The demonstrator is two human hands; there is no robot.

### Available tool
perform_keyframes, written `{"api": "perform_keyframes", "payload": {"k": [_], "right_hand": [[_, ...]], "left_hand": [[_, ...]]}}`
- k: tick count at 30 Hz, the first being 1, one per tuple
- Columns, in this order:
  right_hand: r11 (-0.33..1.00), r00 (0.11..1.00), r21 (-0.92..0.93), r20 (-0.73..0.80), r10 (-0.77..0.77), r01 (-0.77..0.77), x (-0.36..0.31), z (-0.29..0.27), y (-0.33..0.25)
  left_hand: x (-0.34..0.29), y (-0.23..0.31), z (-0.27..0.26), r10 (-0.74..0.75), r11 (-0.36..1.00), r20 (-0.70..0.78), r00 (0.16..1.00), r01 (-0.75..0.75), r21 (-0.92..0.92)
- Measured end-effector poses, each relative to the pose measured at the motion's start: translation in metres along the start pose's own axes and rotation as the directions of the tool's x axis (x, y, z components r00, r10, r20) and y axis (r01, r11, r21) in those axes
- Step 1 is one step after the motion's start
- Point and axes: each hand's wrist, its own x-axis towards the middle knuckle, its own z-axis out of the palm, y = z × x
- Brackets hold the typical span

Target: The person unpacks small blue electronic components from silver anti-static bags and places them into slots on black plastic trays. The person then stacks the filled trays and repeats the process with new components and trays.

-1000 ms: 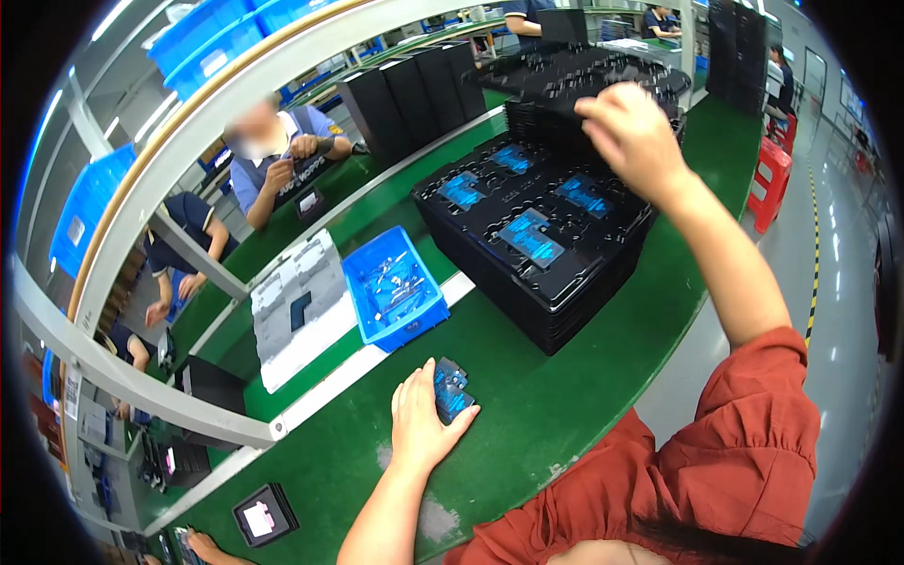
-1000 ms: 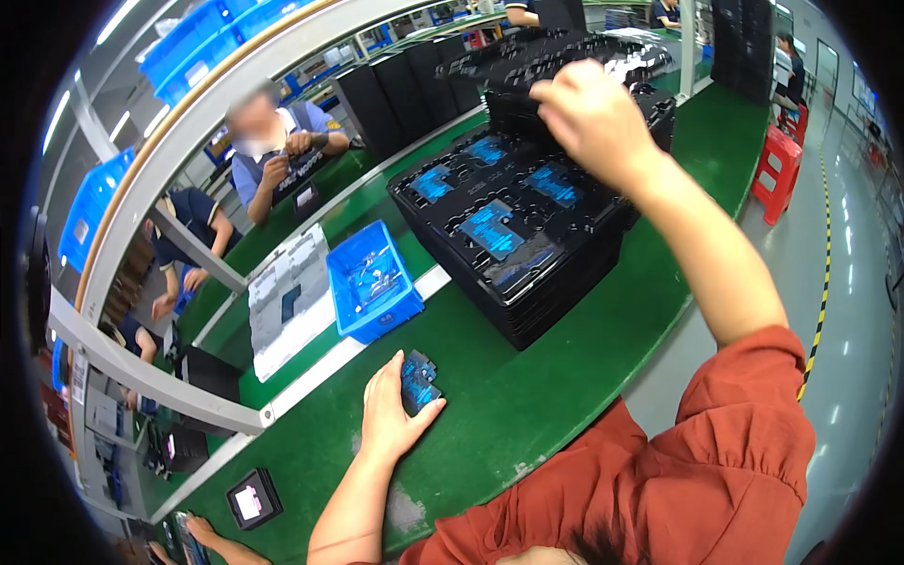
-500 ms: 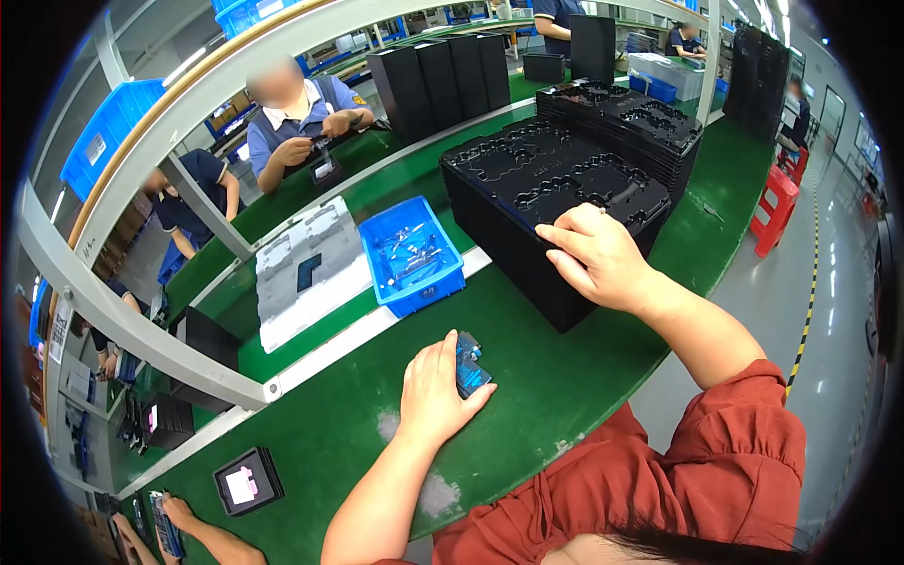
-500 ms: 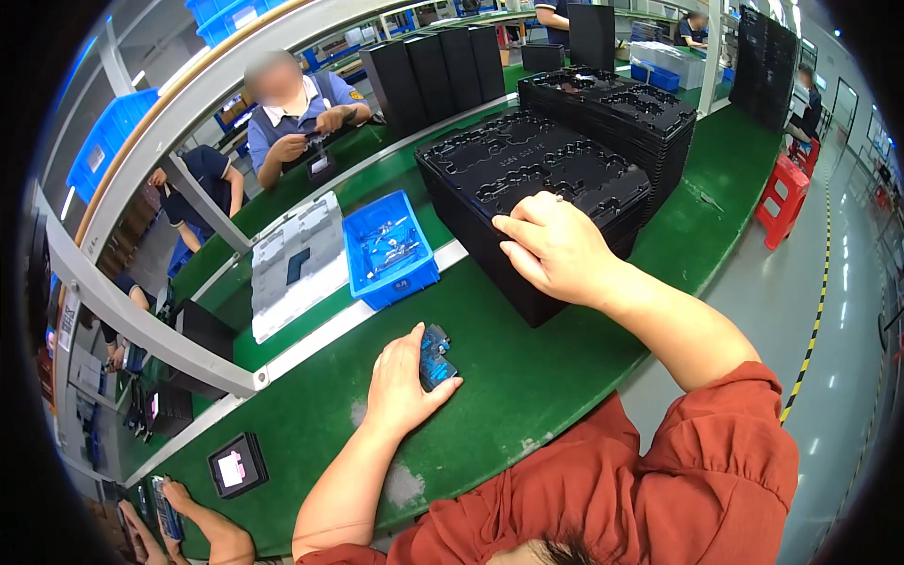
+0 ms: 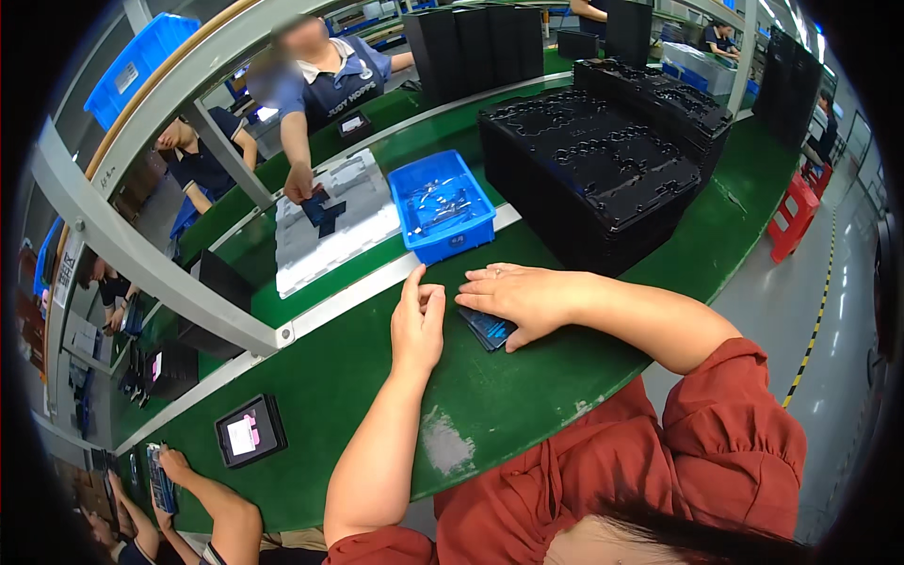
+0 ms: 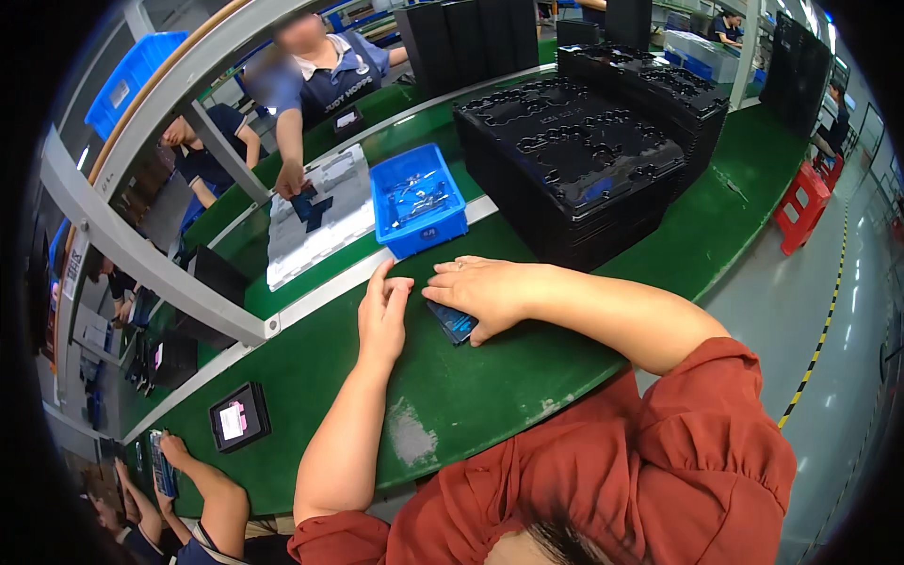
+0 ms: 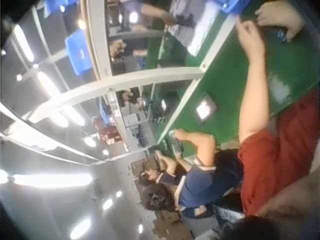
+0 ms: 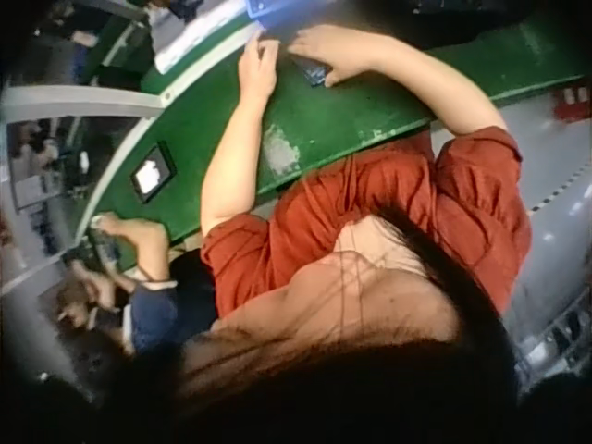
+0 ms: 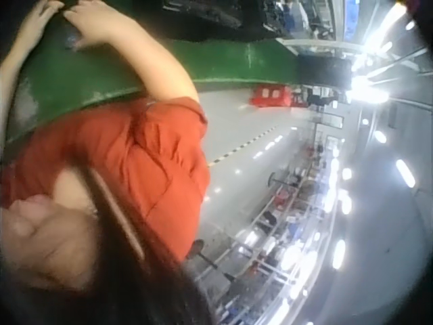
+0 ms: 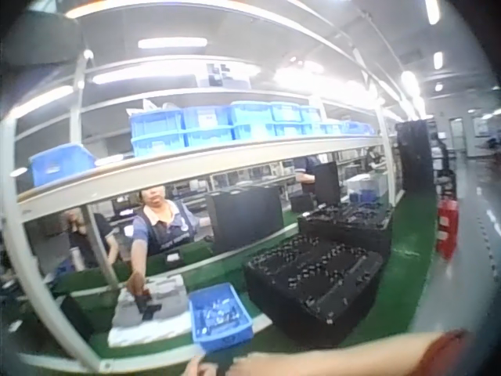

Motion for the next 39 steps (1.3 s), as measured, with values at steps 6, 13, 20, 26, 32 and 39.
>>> {"api": "perform_keyframes", "payload": {"k": [6, 13, 20, 26, 32, 39], "right_hand": [[0.990, 0.999, 0.137, -0.036, -0.025, 0.030, 0.010, 0.007, 0.004], [0.991, 0.995, 0.128, -0.098, -0.033, 0.045, 0.003, 0.008, 0.000], [0.980, 0.993, 0.181, -0.091, -0.070, 0.085, -0.006, 0.007, 0.007], [0.965, 0.987, 0.226, -0.120, -0.109, 0.134, -0.011, -0.013, 0.006], [0.939, 0.985, 0.308, -0.121, -0.120, 0.152, -0.015, -0.009, 0.009], [0.925, 0.969, 0.333, -0.223, -0.109, 0.181, -0.014, -0.009, 0.012]], "left_hand": [[0.004, -0.010, 0.003, -0.006, 1.000, -0.045, 0.999, 0.006, 0.015], [0.023, -0.017, -0.009, -0.007, 0.994, -0.070, 0.998, 0.015, 0.108], [0.117, -0.063, -0.092, 0.188, 0.793, -0.178, 0.966, -0.043, 0.608], [0.205, -0.118, -0.159, 0.034, 0.599, 0.087, 0.996, -0.089, 0.796], [0.250, -0.102, -0.164, -0.344, 0.724, 0.318, 0.883, 0.034, 0.689], [0.232, -0.107, -0.160, -0.246, 0.768, 0.311, 0.918, -0.011, 0.640]]}}
